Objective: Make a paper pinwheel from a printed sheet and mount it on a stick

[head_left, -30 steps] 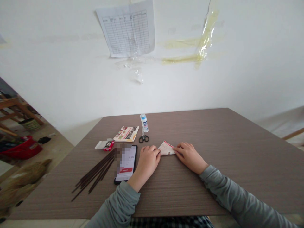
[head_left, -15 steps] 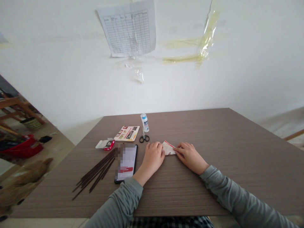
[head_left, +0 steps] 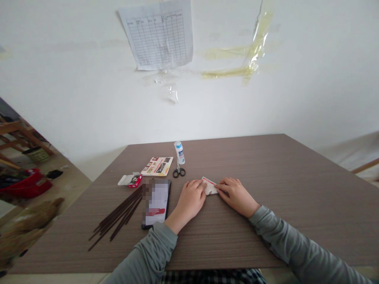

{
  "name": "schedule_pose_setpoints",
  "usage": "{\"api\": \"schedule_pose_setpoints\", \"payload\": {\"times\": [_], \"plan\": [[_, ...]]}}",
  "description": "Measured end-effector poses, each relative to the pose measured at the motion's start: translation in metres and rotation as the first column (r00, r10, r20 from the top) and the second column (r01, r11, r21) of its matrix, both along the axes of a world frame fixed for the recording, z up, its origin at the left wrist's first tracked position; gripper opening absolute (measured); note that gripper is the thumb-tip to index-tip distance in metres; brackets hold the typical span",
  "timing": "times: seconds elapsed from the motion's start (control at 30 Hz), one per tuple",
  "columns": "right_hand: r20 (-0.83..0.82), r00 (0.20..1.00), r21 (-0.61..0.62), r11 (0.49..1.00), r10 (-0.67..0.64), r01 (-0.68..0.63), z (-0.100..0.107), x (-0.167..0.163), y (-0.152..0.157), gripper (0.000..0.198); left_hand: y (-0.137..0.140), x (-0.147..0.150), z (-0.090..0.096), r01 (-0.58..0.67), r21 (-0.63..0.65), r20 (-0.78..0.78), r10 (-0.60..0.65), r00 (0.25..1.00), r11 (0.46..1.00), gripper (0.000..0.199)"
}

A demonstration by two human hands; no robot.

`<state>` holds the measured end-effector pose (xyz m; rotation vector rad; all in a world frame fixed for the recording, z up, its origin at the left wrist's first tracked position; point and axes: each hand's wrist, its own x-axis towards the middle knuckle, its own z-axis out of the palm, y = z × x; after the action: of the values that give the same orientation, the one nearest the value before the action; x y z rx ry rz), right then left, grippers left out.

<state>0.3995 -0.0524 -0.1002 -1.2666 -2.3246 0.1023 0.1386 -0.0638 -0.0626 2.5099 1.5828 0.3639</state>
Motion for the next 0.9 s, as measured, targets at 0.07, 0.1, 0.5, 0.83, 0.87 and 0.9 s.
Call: {"api": "schedule_pose_setpoints", "payload": {"times": [0.07,0.1,0.5,0.83,0.87,0.9], "plan": [[-0.004,1.0,-0.012,1.0,0.003,-0.003,-0.0001,0.0,0.0001,0.036,-0.0004,0.0003,0.0002,-0.012,-0.005,-0.016,0.012,1.0,1.0,0.045],[-0.004,1.0,-0.019,1.0,0.005,-0.005,-0.0001,-0.0001,0.0001,0.037,-0.0004,0.0003,0.0002,-0.016,-0.007,-0.022,0.016,1.0,1.0,0.045],[0.043,0.999,-0.008,0.999,-0.032,0.033,-0.0011,-0.0009,0.0001,0.035,-0.002,0.0013,0.0047,-0.028,-0.001,-0.032,0.028,0.999,1.0,0.045],[0.059,0.997,-0.032,0.998,-0.049,0.051,0.0046,-0.0026,-0.0036,0.034,-0.0005,-0.0018,0.0,-0.013,0.016,-0.019,0.014,1.0,1.0,0.046],[0.061,0.997,-0.029,0.998,-0.05,0.052,0.0046,-0.0026,-0.0037,0.034,-0.0003,-0.0022,-0.0006,-0.012,0.017,-0.014,0.012,1.0,1.0,0.046],[0.063,0.997,-0.024,0.998,-0.051,0.052,0.0045,-0.0026,-0.0038,0.034,-0.0001,-0.0025,-0.001,-0.014,0.016,-0.009,0.014,1.0,1.0,0.046]]}}
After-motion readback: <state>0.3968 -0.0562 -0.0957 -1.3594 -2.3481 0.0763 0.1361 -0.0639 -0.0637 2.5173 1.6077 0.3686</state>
